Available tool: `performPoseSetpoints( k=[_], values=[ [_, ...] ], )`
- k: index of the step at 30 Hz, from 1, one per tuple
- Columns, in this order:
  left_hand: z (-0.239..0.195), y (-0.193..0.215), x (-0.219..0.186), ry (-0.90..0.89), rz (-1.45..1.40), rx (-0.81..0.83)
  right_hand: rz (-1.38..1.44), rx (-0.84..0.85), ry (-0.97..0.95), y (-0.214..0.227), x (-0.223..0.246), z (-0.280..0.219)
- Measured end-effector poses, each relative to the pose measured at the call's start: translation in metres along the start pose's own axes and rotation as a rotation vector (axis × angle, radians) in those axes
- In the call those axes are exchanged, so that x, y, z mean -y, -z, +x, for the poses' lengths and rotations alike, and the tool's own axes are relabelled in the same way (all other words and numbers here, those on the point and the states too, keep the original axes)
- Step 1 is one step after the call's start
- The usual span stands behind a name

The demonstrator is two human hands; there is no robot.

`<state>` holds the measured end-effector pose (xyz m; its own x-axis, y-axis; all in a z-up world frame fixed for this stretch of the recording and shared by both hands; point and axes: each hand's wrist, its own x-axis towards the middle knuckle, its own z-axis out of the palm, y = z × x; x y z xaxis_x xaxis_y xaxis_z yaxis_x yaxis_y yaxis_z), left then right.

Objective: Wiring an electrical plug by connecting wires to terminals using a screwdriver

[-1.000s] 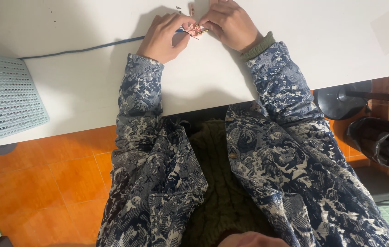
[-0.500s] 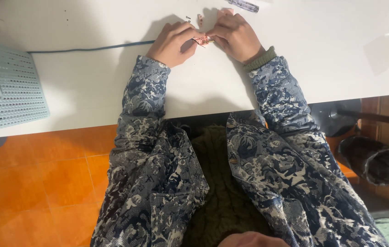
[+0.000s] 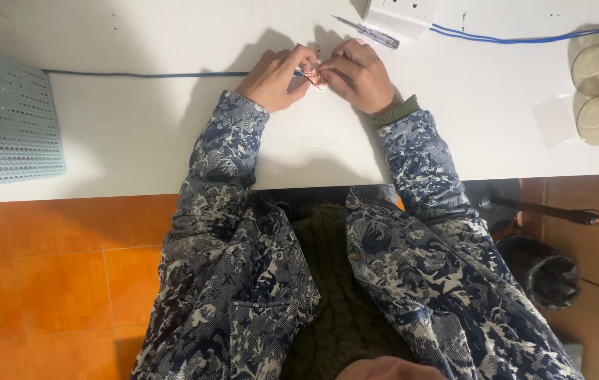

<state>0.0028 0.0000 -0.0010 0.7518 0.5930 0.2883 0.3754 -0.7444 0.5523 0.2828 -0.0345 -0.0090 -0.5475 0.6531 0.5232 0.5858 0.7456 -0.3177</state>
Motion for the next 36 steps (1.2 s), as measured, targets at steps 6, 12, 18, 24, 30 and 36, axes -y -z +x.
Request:
performPoseSetpoints(
  k=[6,12,18,24,30,36],
  values=[
    [0.000,-0.001,0.002,-0.017,-0.002,-0.004,-0.083,0.000,-0.045,-0.003,0.004,0.004],
    [-0.001,0.002,-0.003,0.031,0.005,0.018,-0.102,-0.046,-0.100,-0.007,0.004,0.002],
    [-0.001,0.002,-0.002,0.044,0.005,0.021,-0.072,0.001,-0.123,-0.011,-0.001,-0.003],
    [-0.001,0.002,-0.002,0.069,0.002,0.048,-0.127,-0.054,-0.150,-0.014,-0.003,-0.005],
    [0.000,0.007,-0.007,0.081,-0.016,0.048,-0.091,-0.030,-0.137,-0.012,0.000,-0.002],
    [0.000,0.006,-0.007,0.059,-0.014,0.036,-0.191,-0.077,-0.136,-0.014,0.000,-0.003]
  ],
)
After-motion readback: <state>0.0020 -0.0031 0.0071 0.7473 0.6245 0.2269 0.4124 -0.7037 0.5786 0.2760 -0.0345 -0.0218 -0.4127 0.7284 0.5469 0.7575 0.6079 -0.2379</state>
